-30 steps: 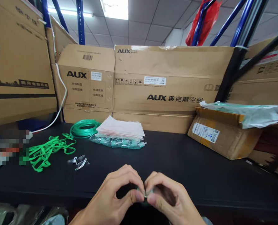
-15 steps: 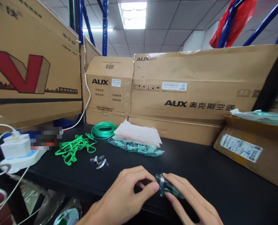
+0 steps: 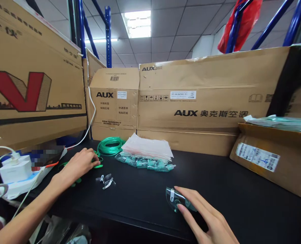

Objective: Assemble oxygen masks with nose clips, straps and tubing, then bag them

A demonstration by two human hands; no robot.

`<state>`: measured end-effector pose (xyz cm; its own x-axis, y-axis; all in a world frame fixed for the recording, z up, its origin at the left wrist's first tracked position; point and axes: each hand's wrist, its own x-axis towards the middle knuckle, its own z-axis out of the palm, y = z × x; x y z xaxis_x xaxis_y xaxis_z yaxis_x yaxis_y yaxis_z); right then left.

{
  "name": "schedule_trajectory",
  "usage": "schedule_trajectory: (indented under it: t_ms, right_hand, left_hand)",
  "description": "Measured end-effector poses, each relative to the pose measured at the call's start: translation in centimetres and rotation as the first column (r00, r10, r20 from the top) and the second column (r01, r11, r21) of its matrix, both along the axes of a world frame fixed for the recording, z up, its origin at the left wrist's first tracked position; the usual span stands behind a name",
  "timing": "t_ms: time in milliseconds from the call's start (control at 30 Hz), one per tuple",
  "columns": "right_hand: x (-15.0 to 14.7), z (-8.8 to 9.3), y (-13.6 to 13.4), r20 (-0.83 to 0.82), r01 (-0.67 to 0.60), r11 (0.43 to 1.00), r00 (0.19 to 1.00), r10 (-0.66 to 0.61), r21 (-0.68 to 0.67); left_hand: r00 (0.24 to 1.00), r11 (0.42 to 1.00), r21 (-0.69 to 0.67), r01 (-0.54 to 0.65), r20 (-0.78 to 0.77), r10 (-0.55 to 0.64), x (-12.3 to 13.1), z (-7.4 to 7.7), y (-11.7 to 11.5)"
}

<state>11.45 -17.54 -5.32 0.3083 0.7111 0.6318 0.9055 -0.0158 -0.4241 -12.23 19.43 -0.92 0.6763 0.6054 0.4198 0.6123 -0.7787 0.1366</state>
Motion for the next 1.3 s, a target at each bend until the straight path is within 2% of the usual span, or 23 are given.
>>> schedule_trajectory:
  t_ms: [67, 133, 300, 400, 533, 700, 767, 867, 933, 1000, 1033, 1100, 1200, 1233, 1300]
  right_hand:
    - [-0.1, 0.1, 0.0, -0.016, 0.005, 1.0, 1.0, -0.006, -0.007]
    - [-0.1, 0.1, -0.1, -0.03, 0.005, 1.0, 1.0, -0.005, -0.018]
    - [-0.2, 0.1, -0.2, -0.029, -0.008, 1.0, 1.0, 0.008, -0.015]
    - [-0.2, 0.3, -0.3, -0.032, -0.003, 1.0, 0.999, 0.003, -0.007]
    - [-0.2, 0.5, -0.2, -0.034, -0.006, 1.0, 0.999, 0.007, 0.014]
    - [0.1, 0.3, -0.3, -0.033, 0.005, 1.0, 0.999, -0.005, 0.001]
    - [0.2, 0.2, -0.3, -0.032, 0.012, 1.0, 0.999, -0.012, -0.009]
    - [0.2, 0.2, -0.5, -0.023, 0.02, 1.0, 1.0, -0.02, -0.025]
    - [0.6, 0.4, -0.7, -0.012, 0.033, 0.999, 0.999, -0.034, -0.028]
    - [1.3, 0.6, -1.3, -0.008, 0.074, 0.996, 0.997, -0.075, -0.042]
    - [1.9, 0.7, -1.7, -0.009, 0.102, 0.993, 0.995, -0.102, -0.053]
    - [3.1, 1.1, -2.5, -0.019, 0.158, 0.985, 0.987, -0.16, -0.073]
    - [4.6, 1.8, -3.8, -0.051, 0.225, 0.971, 0.972, -0.23, -0.085]
    - [4.9, 2.0, -4.2, -0.066, 0.243, 0.965, 0.966, -0.25, -0.094]
    - [5.1, 2.2, -4.6, -0.09, 0.266, 0.956, 0.956, -0.278, -0.124]
  left_hand:
    - [1.0, 1.0, -0.001, 0.02, 0.018, -0.02, 0.2, 0.9, 0.5]
    - [0.997, 1.0, 0.004, 0.012, 0.074, -0.012, 0.2, 2.9, 0.8]
    - [0.956, 0.999, 0.03, -0.043, 0.293, 0.032, -0.2, 10.6, 1.1]
    - [0.906, 0.995, 0.076, -0.058, 0.422, 0.02, 0.6, 14.2, 1.2]
    - [0.814, 0.985, 0.163, -0.062, 0.58, -0.045, 3.2, 16.6, 0.1]
    - [0.677, 0.95, 0.303, -0.072, 0.714, -0.176, 6.8, 19.3, -2.7]
    - [0.655, 0.938, 0.347, -0.013, 0.712, -0.254, 8.1, 20.6, -4.1]
    - [0.568, 0.894, 0.412, 0.176, 0.699, -0.434, 10.0, 21.8, -6.7]
    - [0.517, 0.844, 0.435, 0.312, 0.668, -0.535, 10.9, 21.0, -9.0]
    - [0.56, 0.8, 0.408, 0.44, 0.572, -0.6, 11.2, 18.6, -11.5]
    - [0.601, 0.783, 0.37, 0.5, 0.502, -0.622, 11.2, 16.7, -12.8]
    - [0.681, 0.757, 0.183, 0.627, 0.344, -0.647, 10.6, 12.1, -15.0]
    - [0.664, 0.663, -0.085, 0.744, 0.202, -0.72, 9.0, 5.3, -16.9]
    - [0.659, 0.643, -0.146, 0.752, 0.192, -0.727, 8.5, 3.5, -17.1]
    - [0.684, 0.646, -0.231, 0.727, 0.171, -0.709, 7.8, 0.9, -16.9]
